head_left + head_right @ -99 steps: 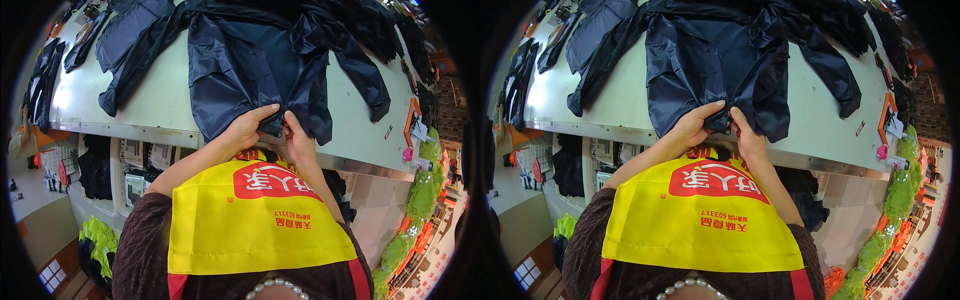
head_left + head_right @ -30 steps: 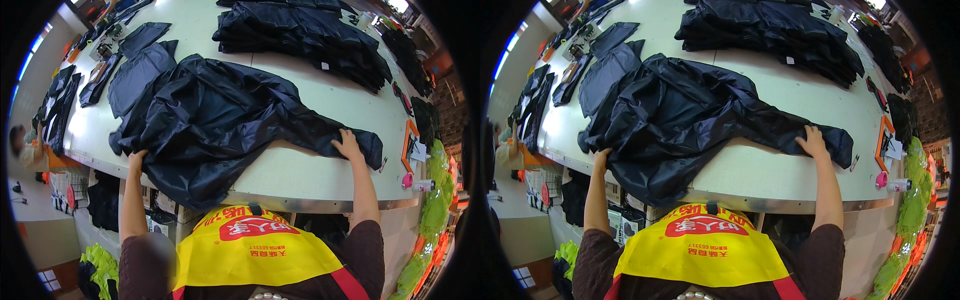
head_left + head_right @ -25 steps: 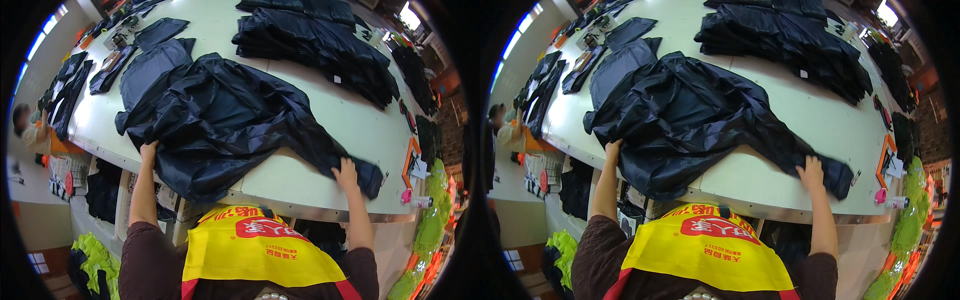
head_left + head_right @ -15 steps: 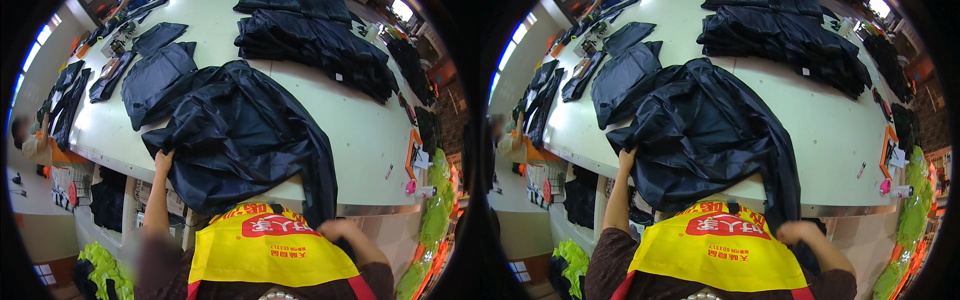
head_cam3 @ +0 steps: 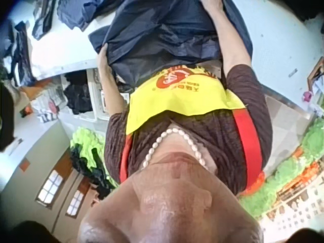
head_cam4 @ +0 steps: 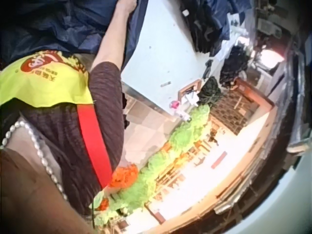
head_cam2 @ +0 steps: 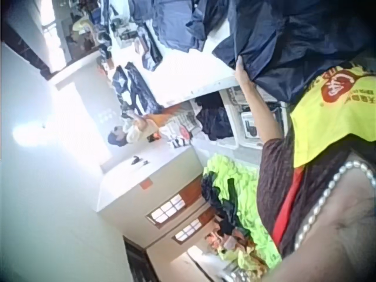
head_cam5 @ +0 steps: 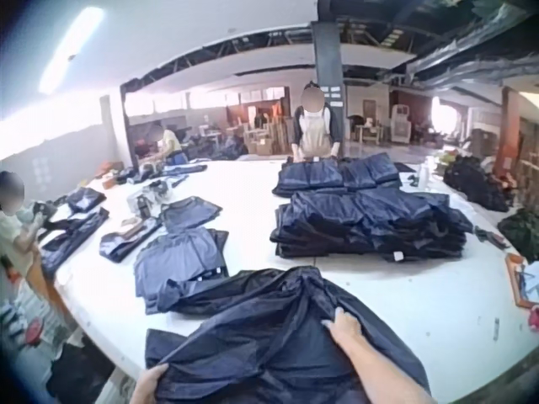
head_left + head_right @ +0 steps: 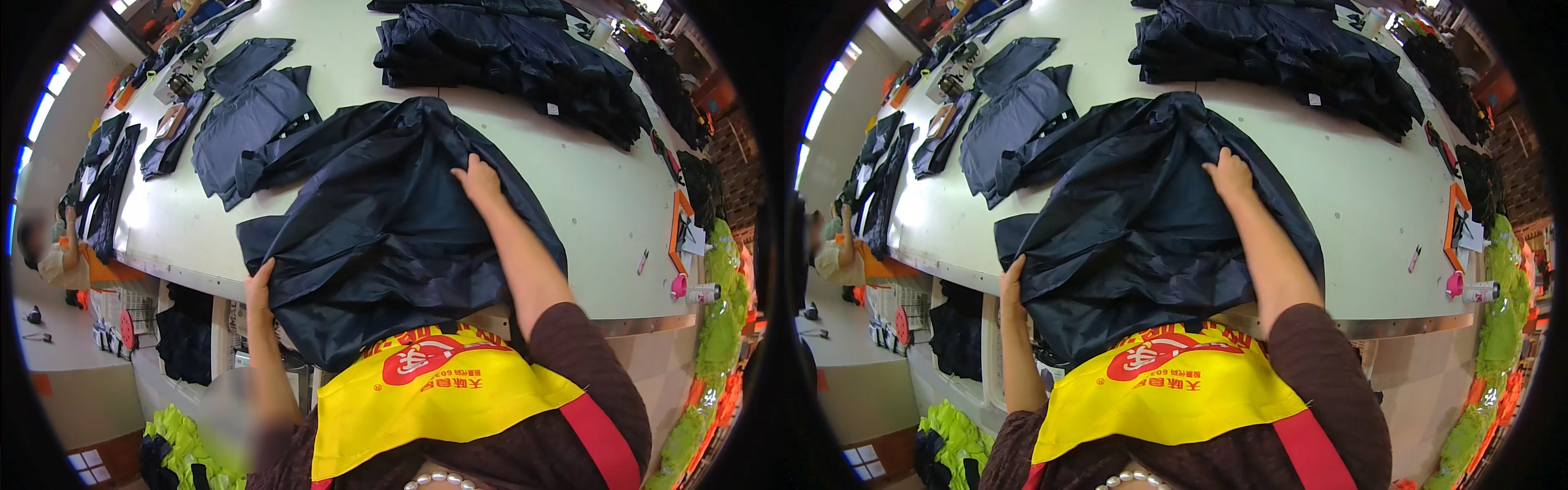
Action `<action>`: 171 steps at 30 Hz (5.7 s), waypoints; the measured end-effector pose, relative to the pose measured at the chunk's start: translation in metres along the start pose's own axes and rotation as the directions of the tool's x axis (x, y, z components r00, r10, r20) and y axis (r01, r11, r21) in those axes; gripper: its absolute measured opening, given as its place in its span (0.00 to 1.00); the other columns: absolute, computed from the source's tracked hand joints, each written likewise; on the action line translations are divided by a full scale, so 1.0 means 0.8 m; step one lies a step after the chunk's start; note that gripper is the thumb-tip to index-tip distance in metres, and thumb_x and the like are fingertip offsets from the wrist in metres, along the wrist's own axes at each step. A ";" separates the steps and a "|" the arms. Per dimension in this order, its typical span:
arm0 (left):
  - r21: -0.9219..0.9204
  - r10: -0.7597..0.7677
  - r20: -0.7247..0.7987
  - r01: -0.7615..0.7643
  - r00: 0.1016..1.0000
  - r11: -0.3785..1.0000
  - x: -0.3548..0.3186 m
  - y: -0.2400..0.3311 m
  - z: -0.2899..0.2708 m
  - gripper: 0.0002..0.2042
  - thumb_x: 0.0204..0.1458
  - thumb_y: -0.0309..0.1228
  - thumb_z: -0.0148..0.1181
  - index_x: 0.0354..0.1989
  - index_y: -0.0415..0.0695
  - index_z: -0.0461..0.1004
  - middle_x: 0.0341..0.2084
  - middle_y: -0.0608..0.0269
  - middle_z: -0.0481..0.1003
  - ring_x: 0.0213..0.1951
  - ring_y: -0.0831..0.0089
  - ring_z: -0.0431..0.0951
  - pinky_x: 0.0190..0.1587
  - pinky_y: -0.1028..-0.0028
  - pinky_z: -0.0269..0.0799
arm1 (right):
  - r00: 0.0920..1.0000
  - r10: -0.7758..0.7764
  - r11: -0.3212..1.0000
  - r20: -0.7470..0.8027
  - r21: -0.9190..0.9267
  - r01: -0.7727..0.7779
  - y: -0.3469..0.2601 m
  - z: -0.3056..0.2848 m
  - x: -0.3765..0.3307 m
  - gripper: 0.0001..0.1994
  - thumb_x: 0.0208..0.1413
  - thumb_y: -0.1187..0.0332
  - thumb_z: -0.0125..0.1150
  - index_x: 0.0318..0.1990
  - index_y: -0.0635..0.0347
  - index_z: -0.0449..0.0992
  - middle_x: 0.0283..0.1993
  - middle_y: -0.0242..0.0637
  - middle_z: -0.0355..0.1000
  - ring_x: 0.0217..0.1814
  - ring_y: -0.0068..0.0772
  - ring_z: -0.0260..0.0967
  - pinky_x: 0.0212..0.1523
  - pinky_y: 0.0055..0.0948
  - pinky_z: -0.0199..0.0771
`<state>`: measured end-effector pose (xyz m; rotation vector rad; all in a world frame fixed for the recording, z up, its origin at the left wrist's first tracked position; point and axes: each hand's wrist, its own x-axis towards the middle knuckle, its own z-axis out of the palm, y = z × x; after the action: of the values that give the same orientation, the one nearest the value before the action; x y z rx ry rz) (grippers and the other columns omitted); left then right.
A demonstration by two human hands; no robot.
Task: The person folds a dark jacket on a table, aligns the sleeves, and places it into a black plastic bag. They then retrieve another jacket from a basket, unfold it, and fold it in the same manner before bagging it.
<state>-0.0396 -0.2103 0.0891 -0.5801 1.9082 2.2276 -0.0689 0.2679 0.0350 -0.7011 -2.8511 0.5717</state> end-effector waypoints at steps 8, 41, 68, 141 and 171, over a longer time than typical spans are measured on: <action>0.439 0.061 -0.141 0.007 0.988 0.899 0.029 0.035 -0.097 0.20 0.42 0.35 0.65 0.41 0.33 0.76 0.32 0.58 0.77 0.31 0.69 0.76 0.38 0.73 0.71 | 0.982 -0.179 0.817 -0.062 0.547 0.183 0.139 -0.320 0.045 0.15 0.49 0.69 0.59 0.45 0.66 0.72 0.40 0.35 0.72 0.43 0.25 0.69 0.47 0.25 0.69; 0.661 -0.001 0.110 -0.072 0.994 0.746 0.115 -0.045 -0.036 0.26 0.41 0.45 0.65 0.29 0.25 0.75 0.21 0.52 0.77 0.24 0.68 0.77 0.30 0.71 0.71 | 0.420 -0.776 0.627 0.471 0.498 0.599 -0.119 0.024 -0.215 0.07 0.48 0.69 0.56 0.28 0.64 0.72 0.31 0.48 0.71 0.35 0.46 0.71 0.36 0.36 0.73; 0.950 0.276 0.079 -0.156 0.958 0.269 0.133 -0.038 -0.114 0.26 0.42 0.52 0.60 0.36 0.38 0.78 0.32 0.41 0.76 0.39 0.48 0.76 0.43 0.59 0.69 | 0.965 0.177 0.949 0.193 -0.293 -0.116 0.037 -0.138 -0.125 0.10 0.45 0.66 0.55 0.33 0.58 0.79 0.38 0.48 0.75 0.41 0.49 0.73 0.41 0.42 0.73; 0.710 -0.121 0.673 -0.591 0.730 0.382 0.026 -0.108 0.411 0.10 0.38 0.34 0.68 0.28 0.43 0.80 0.25 0.53 0.78 0.31 0.60 0.79 0.38 0.68 0.72 | 0.974 0.126 0.966 0.189 -0.249 -0.077 0.145 -0.116 -0.067 0.07 0.46 0.65 0.62 0.31 0.55 0.78 0.33 0.43 0.76 0.39 0.46 0.73 0.40 0.40 0.72; 0.800 0.242 0.489 -0.542 0.838 0.258 0.138 0.026 -0.052 0.12 0.50 0.31 0.55 0.41 0.41 0.76 0.34 0.55 0.77 0.35 0.62 0.76 0.41 0.69 0.71 | 0.625 -0.669 0.739 0.402 0.268 0.618 -0.211 0.076 -0.085 0.13 0.49 0.65 0.60 0.42 0.59 0.74 0.43 0.46 0.72 0.47 0.49 0.68 0.47 0.40 0.69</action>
<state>-0.1404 -0.2694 0.0609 0.4542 2.8591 0.8221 -0.0936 0.0776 0.0428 0.5971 -3.1468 0.8335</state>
